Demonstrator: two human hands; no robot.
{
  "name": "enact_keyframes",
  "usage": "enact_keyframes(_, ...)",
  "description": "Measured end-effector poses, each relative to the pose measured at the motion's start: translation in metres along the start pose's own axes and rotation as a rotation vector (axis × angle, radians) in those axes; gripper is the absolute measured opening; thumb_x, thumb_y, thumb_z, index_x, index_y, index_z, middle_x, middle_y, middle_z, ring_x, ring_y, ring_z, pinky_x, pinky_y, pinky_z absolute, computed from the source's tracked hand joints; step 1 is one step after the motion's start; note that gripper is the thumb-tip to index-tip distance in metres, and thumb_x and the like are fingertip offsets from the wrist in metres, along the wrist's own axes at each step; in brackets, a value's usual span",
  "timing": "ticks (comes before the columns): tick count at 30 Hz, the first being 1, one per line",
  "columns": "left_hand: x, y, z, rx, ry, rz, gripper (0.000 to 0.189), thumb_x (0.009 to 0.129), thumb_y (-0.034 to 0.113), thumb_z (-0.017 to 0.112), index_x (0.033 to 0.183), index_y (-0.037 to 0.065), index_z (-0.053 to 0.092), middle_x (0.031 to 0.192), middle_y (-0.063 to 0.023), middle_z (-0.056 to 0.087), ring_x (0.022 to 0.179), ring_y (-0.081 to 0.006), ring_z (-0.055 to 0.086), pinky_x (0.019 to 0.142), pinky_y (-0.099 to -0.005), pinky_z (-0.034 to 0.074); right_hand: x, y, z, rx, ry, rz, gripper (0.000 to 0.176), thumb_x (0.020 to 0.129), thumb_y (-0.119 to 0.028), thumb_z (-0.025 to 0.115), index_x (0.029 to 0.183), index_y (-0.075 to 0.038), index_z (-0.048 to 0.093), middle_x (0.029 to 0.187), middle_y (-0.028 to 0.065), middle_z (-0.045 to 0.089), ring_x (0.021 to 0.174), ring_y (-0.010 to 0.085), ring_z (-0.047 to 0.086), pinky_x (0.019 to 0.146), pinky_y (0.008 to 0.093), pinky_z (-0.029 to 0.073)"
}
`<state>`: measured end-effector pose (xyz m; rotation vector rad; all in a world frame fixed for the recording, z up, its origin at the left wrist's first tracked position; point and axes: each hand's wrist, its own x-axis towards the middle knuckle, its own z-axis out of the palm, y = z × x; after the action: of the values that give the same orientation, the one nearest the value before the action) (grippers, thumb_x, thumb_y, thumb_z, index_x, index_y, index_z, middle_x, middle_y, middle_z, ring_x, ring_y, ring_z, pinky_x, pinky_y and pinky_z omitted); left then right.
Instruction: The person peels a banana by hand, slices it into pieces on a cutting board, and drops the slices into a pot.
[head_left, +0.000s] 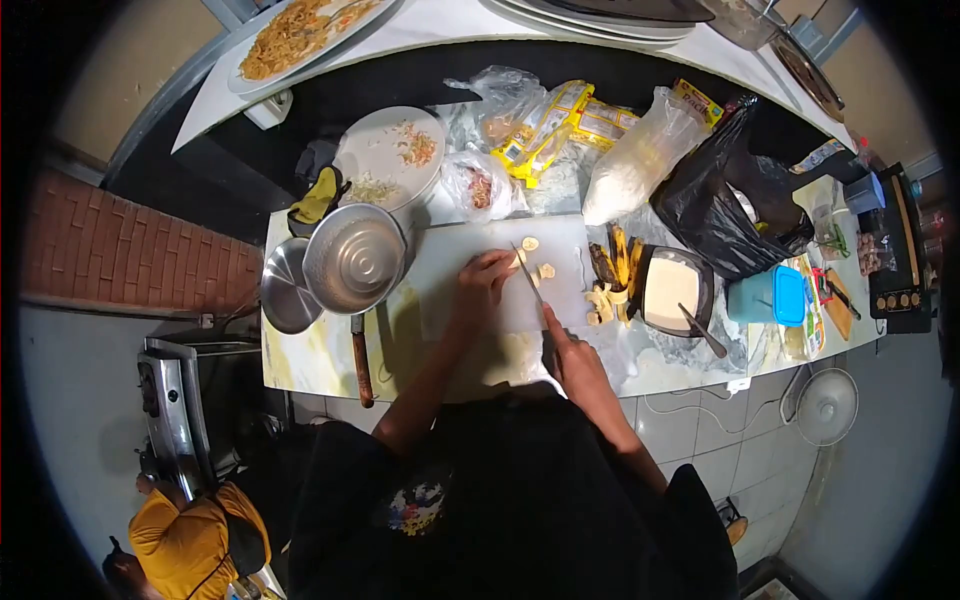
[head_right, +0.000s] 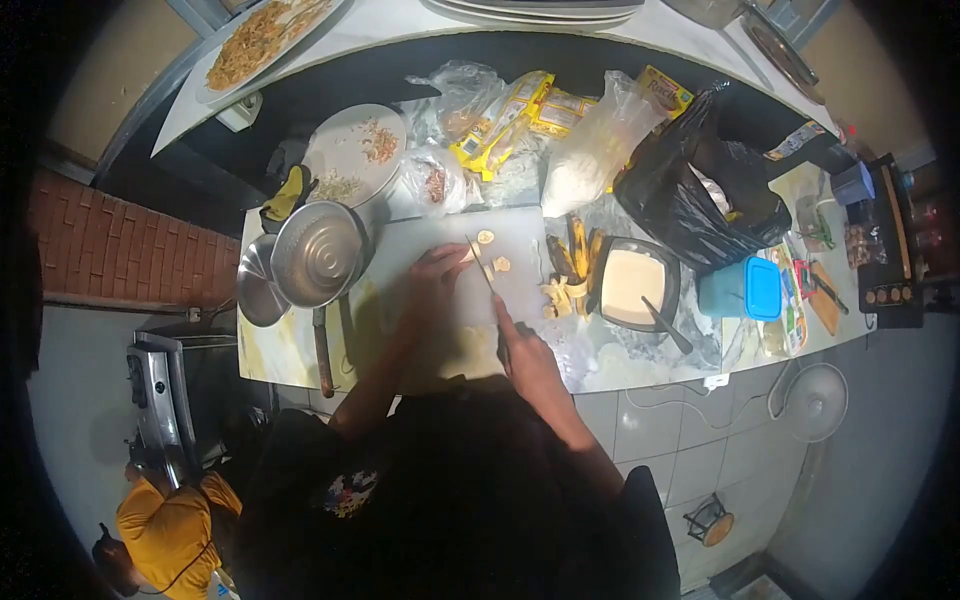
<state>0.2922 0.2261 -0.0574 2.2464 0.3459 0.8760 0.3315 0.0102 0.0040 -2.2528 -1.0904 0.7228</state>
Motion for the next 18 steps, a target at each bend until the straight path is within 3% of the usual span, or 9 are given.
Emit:
enact_keyframes(2,0.003,-0.001,0.001,-0.007,-0.018,-0.017,0.030,0.079,-0.002,0.072,0.108,0.004,0.070,0.099,-0.0110,0.070,0.090,-0.0298,0.067,0.078,-0.0391,0.055,0.001,0.005,0.003,0.040,0.128,-0.063,0.082,0.079,0.009,0.052,0.154,-0.011,0.026,0.067,0.0277,0.059,0.065,0.0441,0.060,0.065,0.0502,0.047)
enact_keyframes(6,0.002,0.001,-0.001,0.009,-0.021,-0.012,0.029,0.080,0.000,0.072,0.109,0.004,0.070,0.100,-0.0116,0.069,0.090,-0.0306,0.067,0.079,-0.0399,0.055,-0.003,0.009,-0.001,0.111,0.111,-0.074,0.080,0.081,0.008,0.052,0.154,-0.011,0.027,0.070,0.0293,0.059,0.068,0.0451,0.061,0.067,0.0513,0.047)
enact_keyframes(14,0.002,0.006,-0.008,-0.009,-0.074,-0.071,0.032,0.082,0.000,0.070,0.113,0.005,0.069,0.105,-0.0125,0.069,0.093,-0.0313,0.066,0.081,-0.0393,0.054,-0.009,0.013,0.005,0.202,0.071,-0.023,0.079,0.082,0.005,0.053,0.154,-0.009,0.025,0.076,0.0226,0.059,0.067,0.0389,0.058,0.066,0.0473,0.046)
enact_keyframes(18,0.000,0.008,-0.014,-0.098,-0.130,-0.093,0.033,0.083,-0.001,0.068,0.115,0.005,0.069,0.104,-0.0126,0.068,0.093,-0.0305,0.066,0.081,-0.0385,0.054,-0.007,0.013,0.000,0.190,0.055,-0.013,0.079,0.082,0.005,0.054,0.154,-0.009,0.024,0.079,0.0250,0.059,0.066,0.0403,0.057,0.065,0.0482,0.046)
